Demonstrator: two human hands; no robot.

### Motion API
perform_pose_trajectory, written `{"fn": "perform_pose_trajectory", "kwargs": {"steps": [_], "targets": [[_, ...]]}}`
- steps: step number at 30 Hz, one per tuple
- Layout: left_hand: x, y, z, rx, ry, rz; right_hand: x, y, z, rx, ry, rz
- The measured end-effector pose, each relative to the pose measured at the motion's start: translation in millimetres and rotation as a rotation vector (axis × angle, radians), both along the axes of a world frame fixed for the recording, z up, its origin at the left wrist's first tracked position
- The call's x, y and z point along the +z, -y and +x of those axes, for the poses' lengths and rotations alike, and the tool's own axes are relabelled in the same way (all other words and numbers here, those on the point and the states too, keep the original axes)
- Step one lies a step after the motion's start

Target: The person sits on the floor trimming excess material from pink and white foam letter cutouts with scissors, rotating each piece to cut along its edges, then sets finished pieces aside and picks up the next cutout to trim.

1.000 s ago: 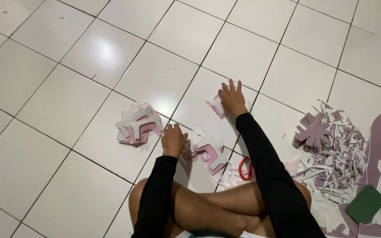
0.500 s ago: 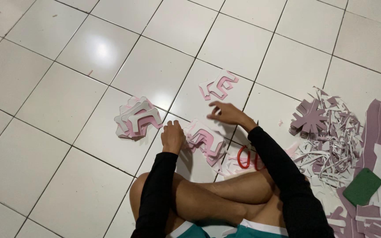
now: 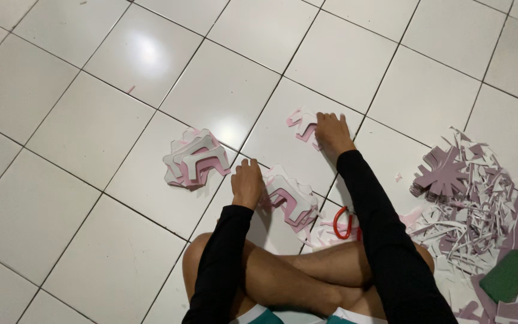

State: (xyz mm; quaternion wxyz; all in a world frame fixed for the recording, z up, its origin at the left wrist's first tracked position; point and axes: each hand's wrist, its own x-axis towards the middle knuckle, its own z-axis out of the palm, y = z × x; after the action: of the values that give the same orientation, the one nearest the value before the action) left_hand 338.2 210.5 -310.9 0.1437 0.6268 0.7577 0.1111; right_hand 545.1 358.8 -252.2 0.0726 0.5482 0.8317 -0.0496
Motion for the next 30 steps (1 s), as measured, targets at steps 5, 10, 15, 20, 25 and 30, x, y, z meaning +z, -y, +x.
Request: {"fn": "perform_pose_trajectory", "kwargs": {"steps": [5, 10, 15, 20, 25, 30], "targets": [[-4, 11, 3, 0.015, -0.038, 0.02, -3, 56, 32, -0.326, -0.521, -0.304], [4, 38, 3, 0.051, -0.026, 0.033, 1, 143, 35, 0.056, -0.64, -0.17], [15, 82, 3, 0.05, -0.014, -0.04, 4, 205, 8, 0.042, -0.312, -0.174], [18, 112, -2, 0.071, -0.014, -0.127, 9, 218, -10, -0.129, -0.283, -0.428], [20, 122, -2, 0.053, -0.026, -0.193, 23, 205, 2, -0.121, -0.388, -0.429], [24, 118, 5, 0.034, -0.002, -0.162, 58, 168, 56, -0.074, -0.288, -0.352]]}}
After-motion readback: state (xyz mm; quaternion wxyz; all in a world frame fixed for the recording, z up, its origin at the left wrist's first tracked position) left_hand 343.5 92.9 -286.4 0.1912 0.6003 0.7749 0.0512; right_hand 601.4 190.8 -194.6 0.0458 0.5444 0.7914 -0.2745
